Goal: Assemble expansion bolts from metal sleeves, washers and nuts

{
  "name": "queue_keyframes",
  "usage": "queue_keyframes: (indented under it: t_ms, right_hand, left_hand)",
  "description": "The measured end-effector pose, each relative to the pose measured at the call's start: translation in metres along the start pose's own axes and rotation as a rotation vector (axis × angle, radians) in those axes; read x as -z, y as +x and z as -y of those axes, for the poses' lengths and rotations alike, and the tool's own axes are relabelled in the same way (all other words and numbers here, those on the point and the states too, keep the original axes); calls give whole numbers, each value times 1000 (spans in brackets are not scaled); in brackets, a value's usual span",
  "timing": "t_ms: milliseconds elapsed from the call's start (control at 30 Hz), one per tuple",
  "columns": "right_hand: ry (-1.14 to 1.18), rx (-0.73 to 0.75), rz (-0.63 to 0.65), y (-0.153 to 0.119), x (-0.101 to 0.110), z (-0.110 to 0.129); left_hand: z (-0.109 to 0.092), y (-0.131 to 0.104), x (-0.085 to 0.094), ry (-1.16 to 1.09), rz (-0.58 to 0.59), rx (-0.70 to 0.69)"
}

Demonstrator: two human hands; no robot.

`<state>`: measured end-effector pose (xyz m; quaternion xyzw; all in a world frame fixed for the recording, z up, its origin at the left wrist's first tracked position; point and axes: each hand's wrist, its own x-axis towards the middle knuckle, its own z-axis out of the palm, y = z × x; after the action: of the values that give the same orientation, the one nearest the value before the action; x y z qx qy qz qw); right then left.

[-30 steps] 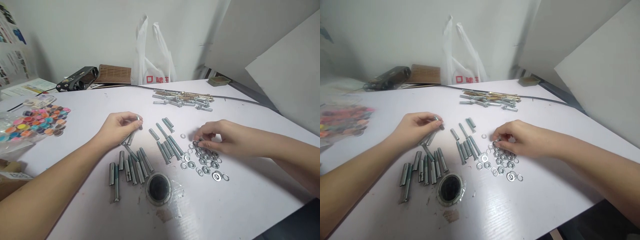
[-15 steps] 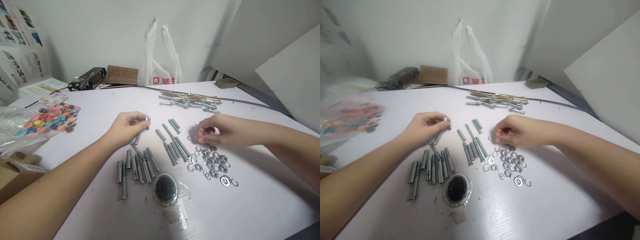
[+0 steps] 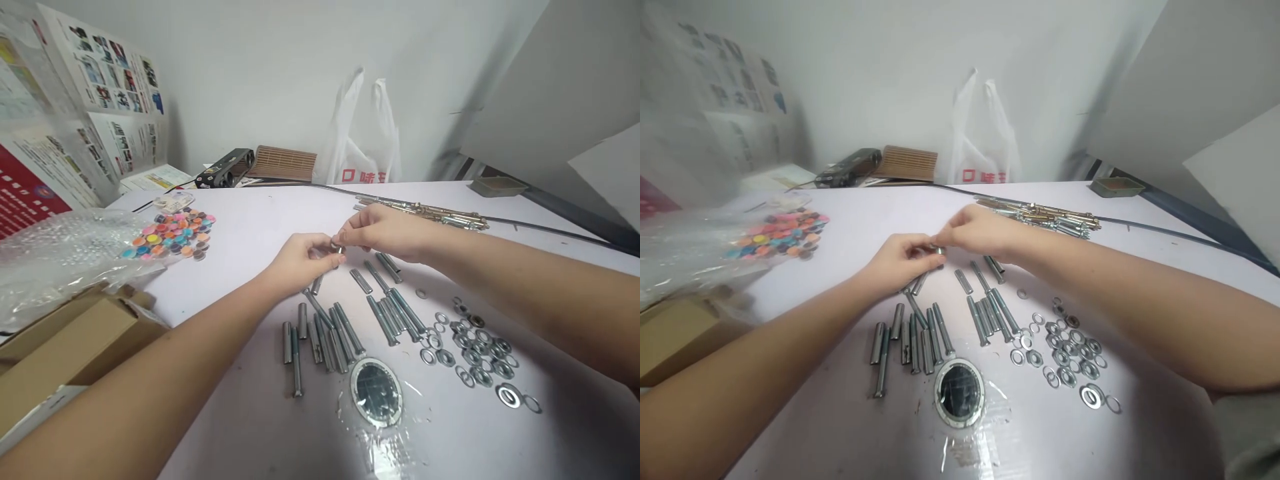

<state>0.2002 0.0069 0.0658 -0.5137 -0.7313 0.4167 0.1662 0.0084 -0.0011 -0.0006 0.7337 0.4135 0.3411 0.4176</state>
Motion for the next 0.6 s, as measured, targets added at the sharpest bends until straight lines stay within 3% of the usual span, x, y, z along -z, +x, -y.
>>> queue_keyframes:
  t_ms: [200,333,433,500,600]
  right_hand:
    - [58,16,51,-6,2,-9]
    - [-28,23,-106,-18,19,-8]
    - [-225,-13,-203,-48,41,-13]
    - [-376,-22,-101,-76,50,-22]
    - [-432,-53,157,-117,51,-41]
  left_hand:
    - [-4,1,1,43,-22,22]
    - [-4,0,1,68,-36,42]
    - [-3,0,0,112,-61,24]
    - [-3,0,-1,138,-74,46]
    - [-4,0,-1,160,-61,59]
